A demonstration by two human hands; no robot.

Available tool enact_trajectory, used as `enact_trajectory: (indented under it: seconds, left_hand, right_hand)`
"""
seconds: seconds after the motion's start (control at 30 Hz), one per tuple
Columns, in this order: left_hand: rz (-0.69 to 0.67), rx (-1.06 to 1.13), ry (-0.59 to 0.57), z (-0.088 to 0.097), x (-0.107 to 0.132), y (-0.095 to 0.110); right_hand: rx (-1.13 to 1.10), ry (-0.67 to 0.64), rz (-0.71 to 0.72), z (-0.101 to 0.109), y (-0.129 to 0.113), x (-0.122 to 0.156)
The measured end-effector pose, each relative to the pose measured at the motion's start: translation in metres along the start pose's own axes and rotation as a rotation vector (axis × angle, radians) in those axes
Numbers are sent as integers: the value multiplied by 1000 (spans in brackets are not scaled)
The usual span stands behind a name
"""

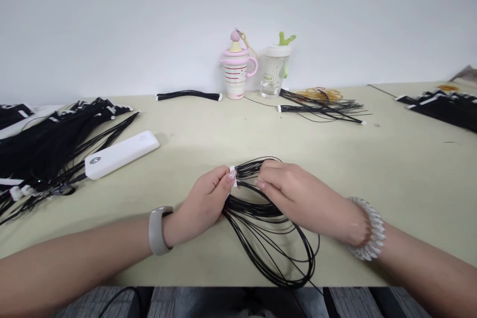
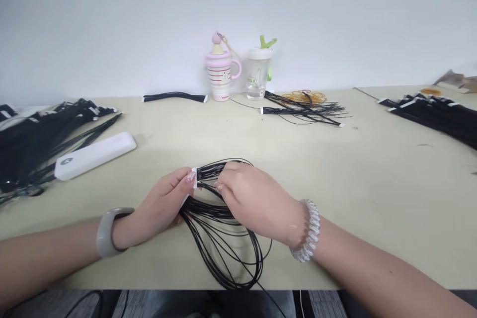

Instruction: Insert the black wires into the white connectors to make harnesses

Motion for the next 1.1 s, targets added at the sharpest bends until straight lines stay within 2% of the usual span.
enact_trajectory:
  seconds: [0.1,0.27,0.37,0.63,0.73,0.9,0.97,1.1]
  left_hand:
    - [-1,-18,3,0,0,0]
    - [-5,-75,-3,1,0,4]
    - [-19,-102,-15,0,0,6]
    - [-9,-85,-24,0,0,4]
    - [3,-22,-17,1,-1,3]
    - [35,101,41,5,-2,-2]
    - [54,142,72,6,-2,-6]
    - [104,216,73,6,-2,-14]
  right_hand:
    - [-49,5,-11,3,0,0]
    - [-107,115,-28,6,-3,0]
    - [-55,135,9,1,-5,-1]
    - [162,64,51,-6,-1,-3]
    - [153,58,65,2,2,-1]
    - [33,228,15,31,4,8]
    - [-34,132,-18,33,5,12]
    - [-83,-305,3,15,-1,21]
Point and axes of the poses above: each hand's wrist, its own x-axis away from the middle knuckle, its own z-axis out of the back of the hand, y = z × x, the point moved 5 cm from there along -x, towards the middle knuckle, and after that the axes turned 1 degree about -y, right-handed, at the moved point
